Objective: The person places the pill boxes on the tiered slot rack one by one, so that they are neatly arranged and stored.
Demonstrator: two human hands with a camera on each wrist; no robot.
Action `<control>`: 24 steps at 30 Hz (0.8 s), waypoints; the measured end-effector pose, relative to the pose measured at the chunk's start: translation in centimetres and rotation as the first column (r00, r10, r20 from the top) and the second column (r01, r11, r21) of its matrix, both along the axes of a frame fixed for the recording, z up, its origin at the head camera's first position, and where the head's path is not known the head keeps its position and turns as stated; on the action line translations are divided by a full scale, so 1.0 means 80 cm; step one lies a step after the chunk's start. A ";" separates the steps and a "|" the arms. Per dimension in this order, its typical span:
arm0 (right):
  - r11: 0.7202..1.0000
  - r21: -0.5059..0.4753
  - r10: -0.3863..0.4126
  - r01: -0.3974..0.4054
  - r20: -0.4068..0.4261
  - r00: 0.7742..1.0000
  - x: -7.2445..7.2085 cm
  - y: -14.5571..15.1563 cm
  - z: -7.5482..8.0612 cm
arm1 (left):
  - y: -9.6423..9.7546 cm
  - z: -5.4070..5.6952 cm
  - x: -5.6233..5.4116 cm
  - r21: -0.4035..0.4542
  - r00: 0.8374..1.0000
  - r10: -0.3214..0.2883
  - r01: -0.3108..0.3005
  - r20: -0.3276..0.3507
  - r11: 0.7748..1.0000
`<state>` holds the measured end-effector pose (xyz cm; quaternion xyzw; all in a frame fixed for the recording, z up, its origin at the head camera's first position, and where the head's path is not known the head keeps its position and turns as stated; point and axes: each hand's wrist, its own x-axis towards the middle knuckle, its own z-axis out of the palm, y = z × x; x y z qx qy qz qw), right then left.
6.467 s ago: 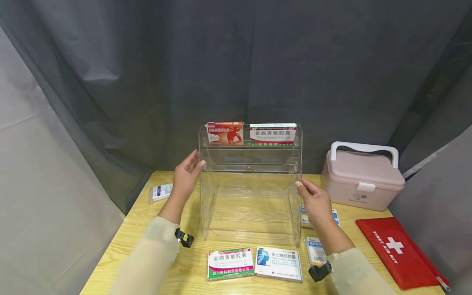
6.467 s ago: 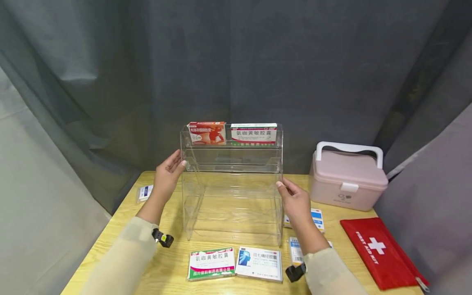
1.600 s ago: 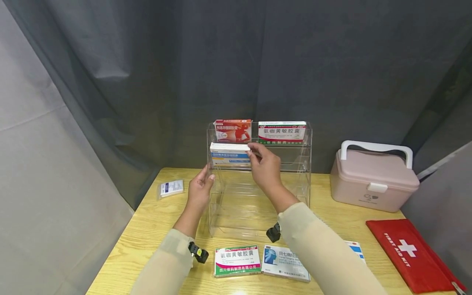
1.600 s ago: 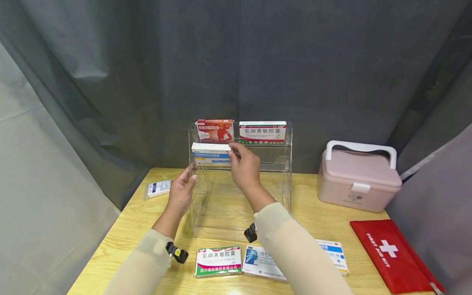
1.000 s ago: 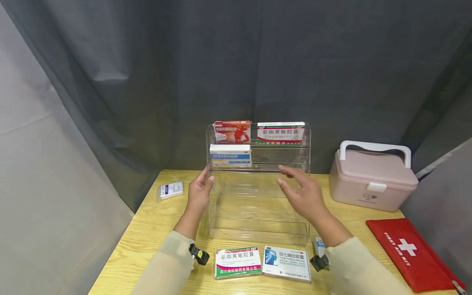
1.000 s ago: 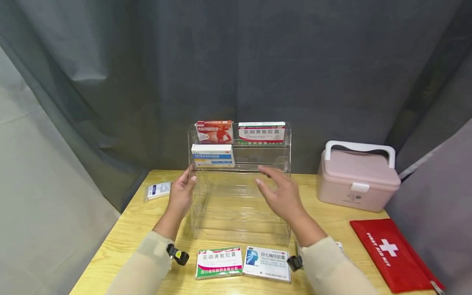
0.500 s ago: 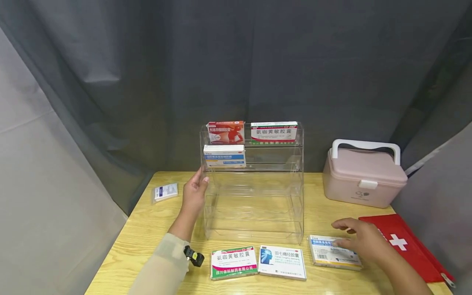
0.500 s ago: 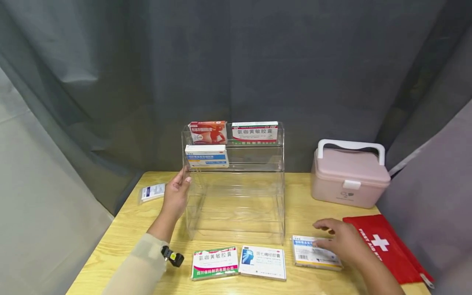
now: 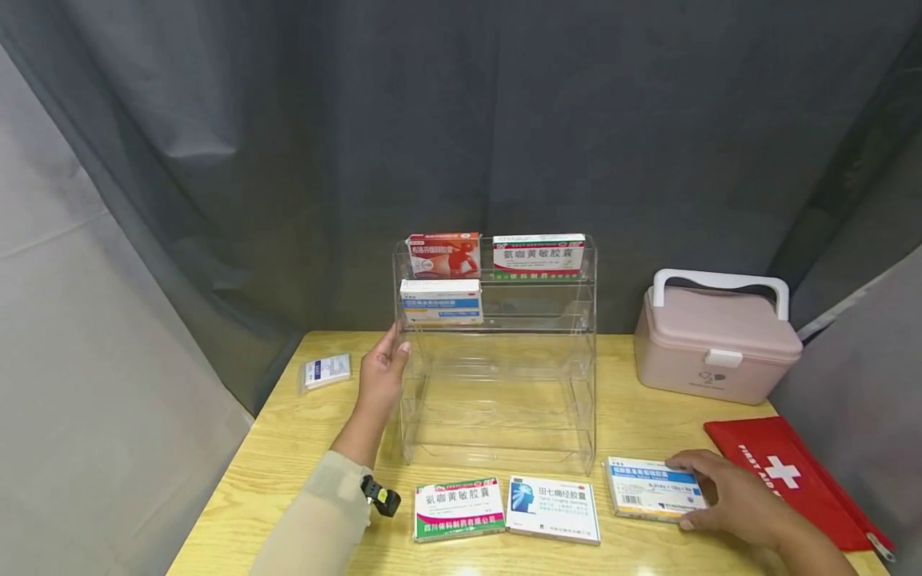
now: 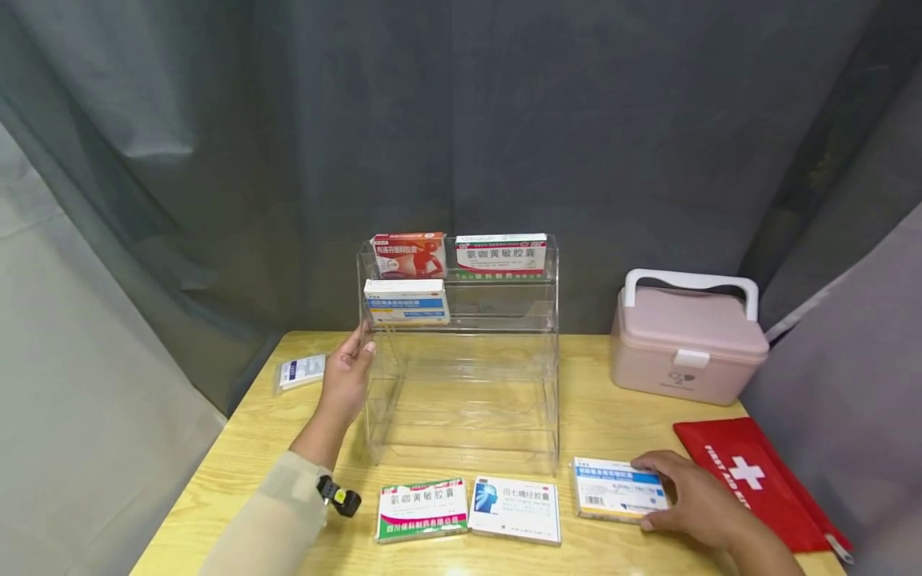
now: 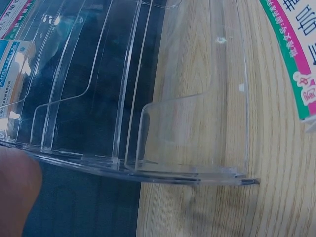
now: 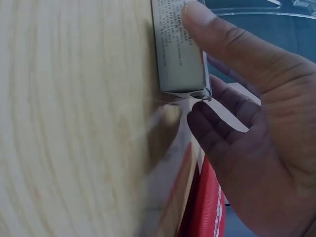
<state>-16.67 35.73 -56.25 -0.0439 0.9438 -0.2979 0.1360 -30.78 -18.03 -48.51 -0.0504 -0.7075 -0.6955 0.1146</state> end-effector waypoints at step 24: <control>0.986 0.013 -0.165 0.167 -0.100 0.981 -0.005 0.017 0.015 | 0.000 -0.001 -0.002 -0.001 1.000 0.000 0.000 0.010 1.000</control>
